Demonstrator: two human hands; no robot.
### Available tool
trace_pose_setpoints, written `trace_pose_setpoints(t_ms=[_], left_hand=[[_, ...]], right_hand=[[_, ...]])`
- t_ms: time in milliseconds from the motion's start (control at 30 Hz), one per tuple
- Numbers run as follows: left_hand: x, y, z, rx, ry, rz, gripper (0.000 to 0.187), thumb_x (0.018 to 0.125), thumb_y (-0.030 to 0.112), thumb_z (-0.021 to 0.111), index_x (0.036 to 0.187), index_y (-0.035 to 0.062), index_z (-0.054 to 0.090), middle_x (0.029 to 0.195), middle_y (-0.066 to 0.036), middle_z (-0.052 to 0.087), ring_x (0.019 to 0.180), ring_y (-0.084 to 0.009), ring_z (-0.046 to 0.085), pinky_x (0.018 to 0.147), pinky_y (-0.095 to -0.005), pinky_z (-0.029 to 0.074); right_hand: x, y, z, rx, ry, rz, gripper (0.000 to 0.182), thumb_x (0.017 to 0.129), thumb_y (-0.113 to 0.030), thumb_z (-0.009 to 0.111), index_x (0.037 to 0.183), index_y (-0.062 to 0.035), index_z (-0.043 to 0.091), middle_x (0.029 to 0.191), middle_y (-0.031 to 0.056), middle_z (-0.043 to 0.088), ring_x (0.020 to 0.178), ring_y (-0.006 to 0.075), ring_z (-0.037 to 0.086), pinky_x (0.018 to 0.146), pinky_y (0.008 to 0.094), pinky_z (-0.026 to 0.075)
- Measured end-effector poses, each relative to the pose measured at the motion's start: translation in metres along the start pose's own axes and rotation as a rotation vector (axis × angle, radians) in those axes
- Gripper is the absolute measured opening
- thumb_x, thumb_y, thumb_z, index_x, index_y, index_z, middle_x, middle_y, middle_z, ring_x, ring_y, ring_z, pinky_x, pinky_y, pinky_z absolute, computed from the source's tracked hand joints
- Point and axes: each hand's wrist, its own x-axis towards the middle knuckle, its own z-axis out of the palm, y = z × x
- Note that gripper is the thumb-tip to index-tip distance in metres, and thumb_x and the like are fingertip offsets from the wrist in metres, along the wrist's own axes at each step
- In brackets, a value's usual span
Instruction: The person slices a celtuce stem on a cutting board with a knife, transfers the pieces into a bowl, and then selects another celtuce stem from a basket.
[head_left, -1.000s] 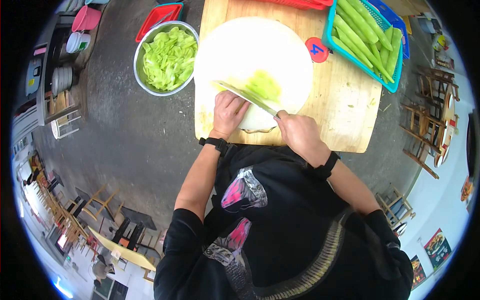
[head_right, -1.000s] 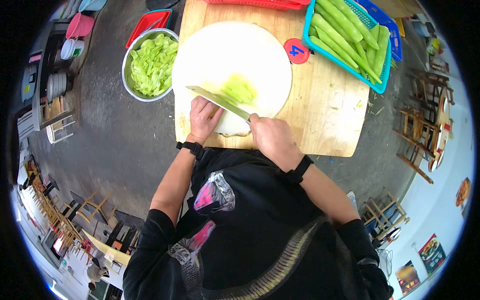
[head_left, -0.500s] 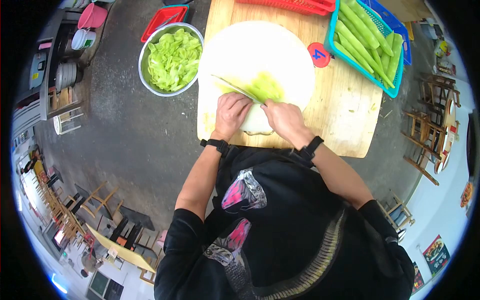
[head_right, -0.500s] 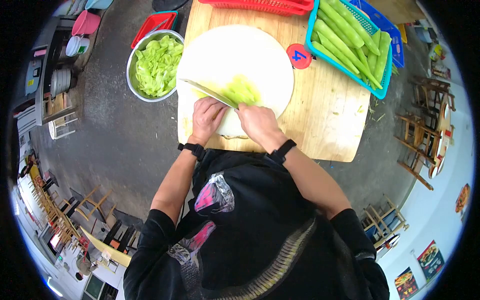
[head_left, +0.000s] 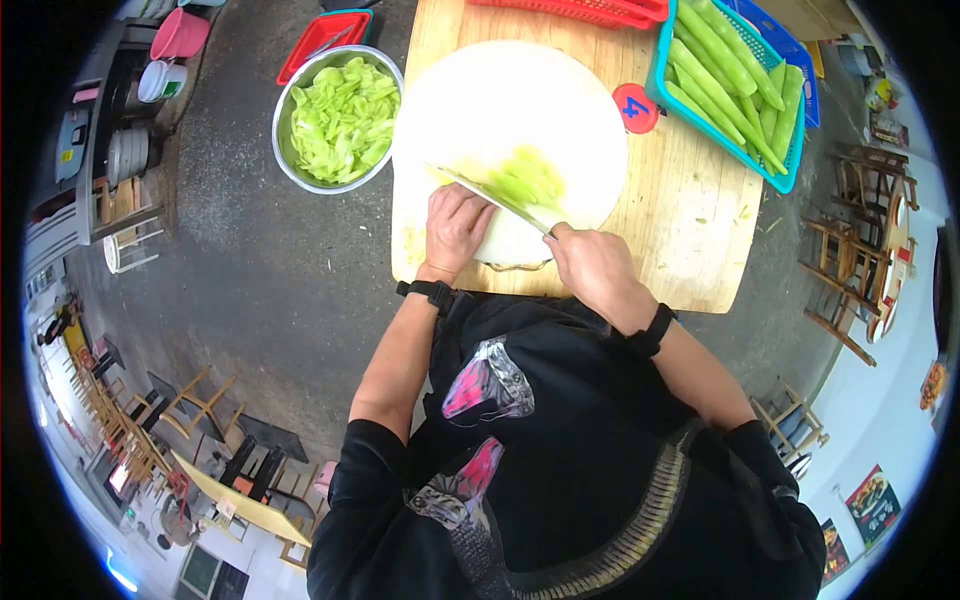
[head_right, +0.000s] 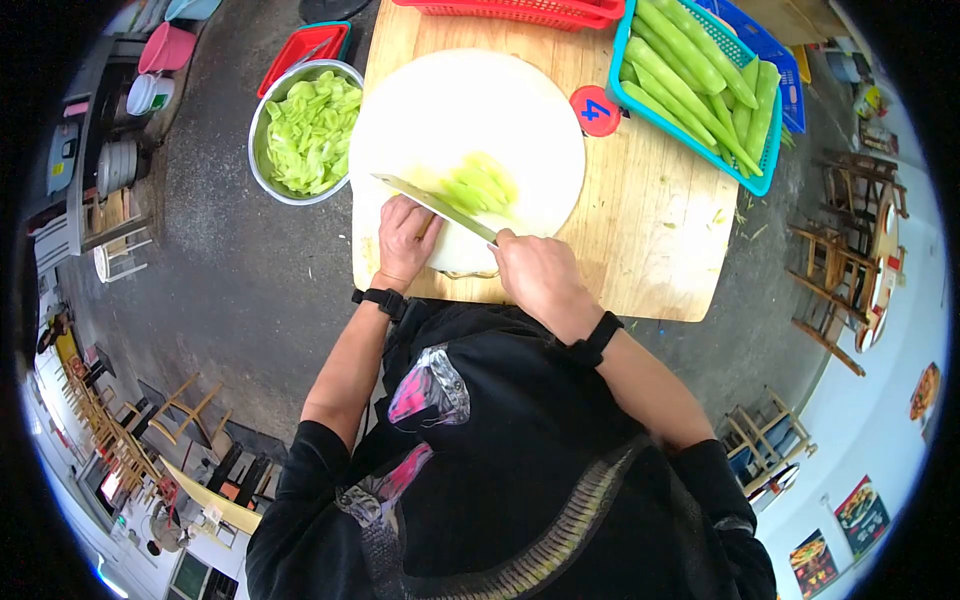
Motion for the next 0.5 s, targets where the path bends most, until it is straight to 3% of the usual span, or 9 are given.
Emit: trace_pose_setpoints(t_ms=[100, 500], left_hand=[[0.0, 0.001, 0.001, -0.011, 0.024, 0.002, 0.018, 0.08, 0.006, 0.085, 0.095, 0.0067, 0.076, 0.103, -0.007, 0.072, 0.103, -0.0294, 0.067, 0.095, -0.0437, 0.05], [-0.003, -0.002, 0.002, -0.01, 0.011, -0.008, 0.019, 0.078, 0.006, 0.086, 0.094, 0.0058, 0.076, 0.1, -0.007, 0.072, 0.102, -0.0301, 0.067, 0.097, -0.0443, 0.05]], right_hand=[[-0.003, 0.005, 0.006, 0.022, 0.02, -0.007, 0.026, 0.107, -0.026, 0.059, 0.097, -0.0025, 0.065, 0.07, 0.0202, 0.069, 0.066, 0.0411, 0.07, 0.061, 0.0522, 0.054], [0.051, -0.006, 0.051, -0.026, 0.07, -0.039, 0.024, 0.106, -0.022, 0.055, 0.1, -0.0011, 0.063, 0.072, 0.0201, 0.072, 0.069, 0.0395, 0.073, 0.062, 0.0521, 0.056]])
